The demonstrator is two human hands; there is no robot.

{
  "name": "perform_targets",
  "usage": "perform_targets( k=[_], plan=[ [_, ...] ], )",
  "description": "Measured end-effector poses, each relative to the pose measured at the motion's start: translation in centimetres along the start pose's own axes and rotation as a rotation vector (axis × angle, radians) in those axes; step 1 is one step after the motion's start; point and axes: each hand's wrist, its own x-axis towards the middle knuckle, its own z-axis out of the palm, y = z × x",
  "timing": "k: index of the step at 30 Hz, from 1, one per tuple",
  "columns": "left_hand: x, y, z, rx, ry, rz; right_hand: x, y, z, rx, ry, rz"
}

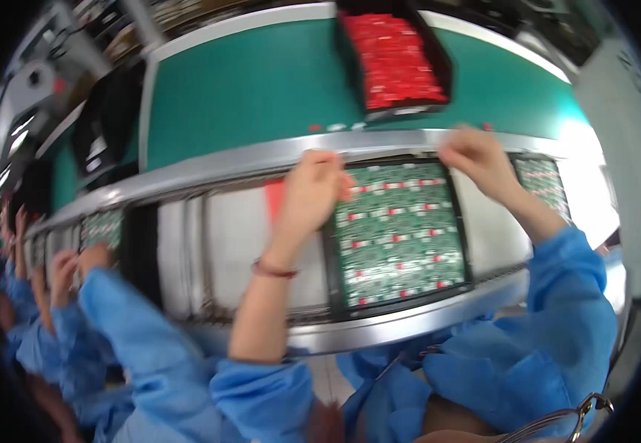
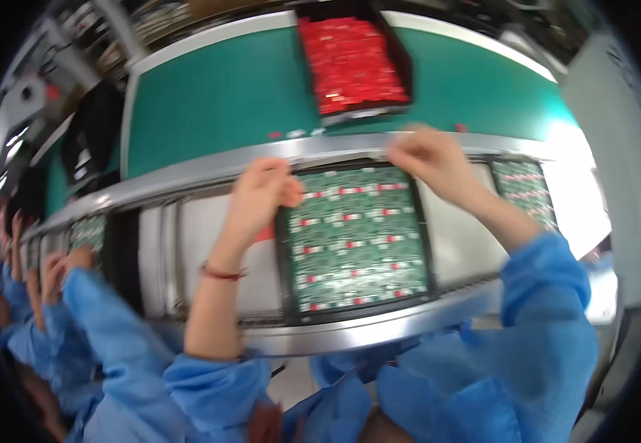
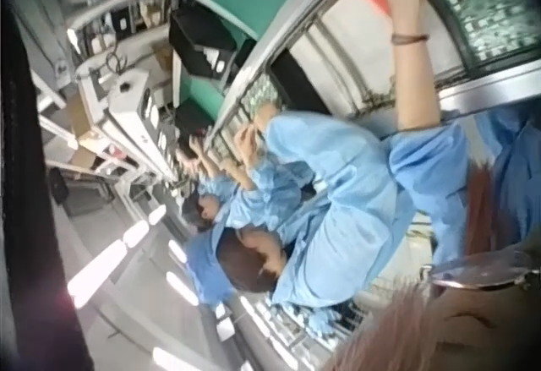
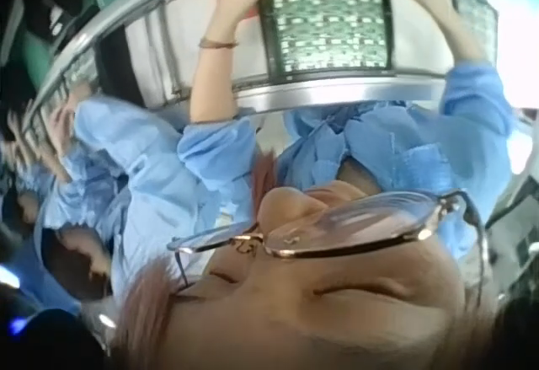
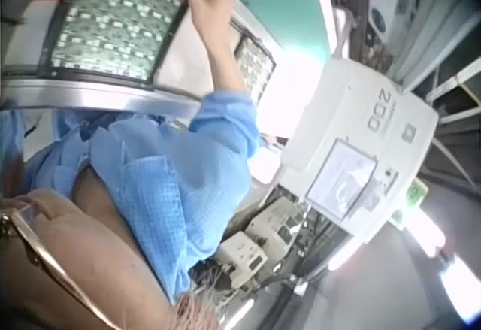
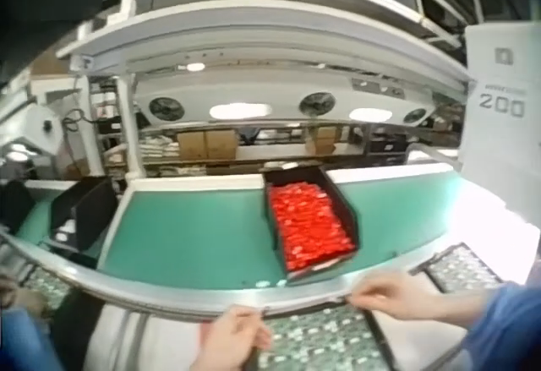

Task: The person places small electronic components onto a circuit board tray by hand.

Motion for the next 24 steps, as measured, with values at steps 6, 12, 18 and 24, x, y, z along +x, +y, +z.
perform_targets(
  k=[6, 12, 18, 24],
  plan=[
    [0.0, -0.3, 1.8, 0.153, -0.014, 0.121, -10.6, 4.4, 1.8, 0.478, 0.012, 0.339],
    [-0.3, 0.0, 1.0, 0.158, 0.016, 0.086, -10.2, 9.3, 0.8, 0.349, 0.197, 0.312],
    [-0.3, 0.0, 0.4, 0.162, 0.036, 0.125, -10.6, 9.8, 0.5, 0.767, 0.096, 0.498],
    [-0.7, 1.4, 0.1, 0.28, 0.028, 0.147, -10.1, 9.0, 0.2, 0.705, 0.06, 0.511]
  ],
)
